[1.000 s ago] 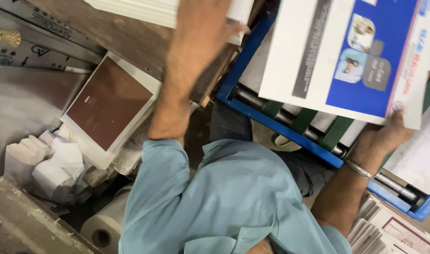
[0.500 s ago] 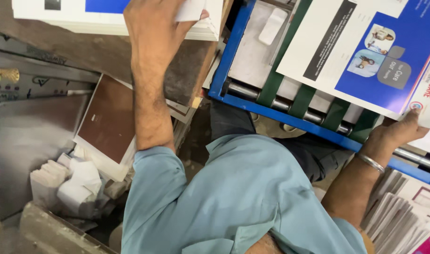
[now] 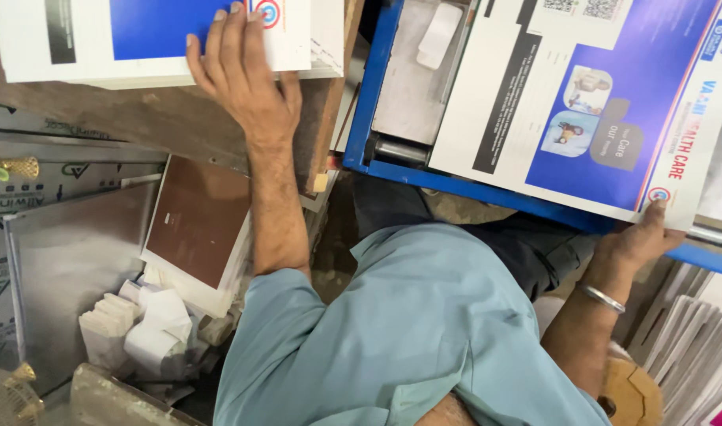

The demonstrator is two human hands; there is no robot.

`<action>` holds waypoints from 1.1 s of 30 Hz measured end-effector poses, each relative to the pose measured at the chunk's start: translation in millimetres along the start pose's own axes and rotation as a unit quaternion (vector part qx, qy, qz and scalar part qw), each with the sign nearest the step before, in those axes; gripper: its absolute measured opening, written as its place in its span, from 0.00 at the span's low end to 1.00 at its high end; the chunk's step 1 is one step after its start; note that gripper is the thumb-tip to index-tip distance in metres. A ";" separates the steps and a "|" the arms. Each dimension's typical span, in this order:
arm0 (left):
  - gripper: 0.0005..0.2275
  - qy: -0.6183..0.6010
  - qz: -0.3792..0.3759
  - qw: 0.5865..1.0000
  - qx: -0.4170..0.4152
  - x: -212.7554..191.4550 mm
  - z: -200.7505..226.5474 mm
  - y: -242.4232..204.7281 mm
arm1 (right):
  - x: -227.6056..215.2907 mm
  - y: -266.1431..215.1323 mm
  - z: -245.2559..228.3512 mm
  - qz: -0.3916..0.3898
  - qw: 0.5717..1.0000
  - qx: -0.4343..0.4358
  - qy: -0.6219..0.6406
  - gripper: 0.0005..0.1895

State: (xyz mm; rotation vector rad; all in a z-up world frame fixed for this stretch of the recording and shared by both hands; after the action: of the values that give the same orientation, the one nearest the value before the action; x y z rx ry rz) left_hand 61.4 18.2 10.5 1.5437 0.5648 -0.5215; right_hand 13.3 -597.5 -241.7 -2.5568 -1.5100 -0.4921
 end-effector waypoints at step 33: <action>0.18 -0.034 -0.007 0.999 0.010 -21.7 7.1 11.6 | 37.4 99.9 60.2 -0.027 0.974 0.225 0.015 0.18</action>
State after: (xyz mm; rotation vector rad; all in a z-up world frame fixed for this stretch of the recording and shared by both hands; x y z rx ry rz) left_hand 52.2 9.9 32.9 1.5369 0.5196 -0.5891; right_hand 129.6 -599.0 -280.2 -2.1542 -1.4805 -0.1643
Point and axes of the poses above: each hand's wrist, its own y-axis towards the middle knuckle, its own x-axis out of the palm, z = x × y, the point moved 9 cm from there along y, towards the middle knuckle, and after that the axes turned 5 degrees about -z, right-handed, at the moved point
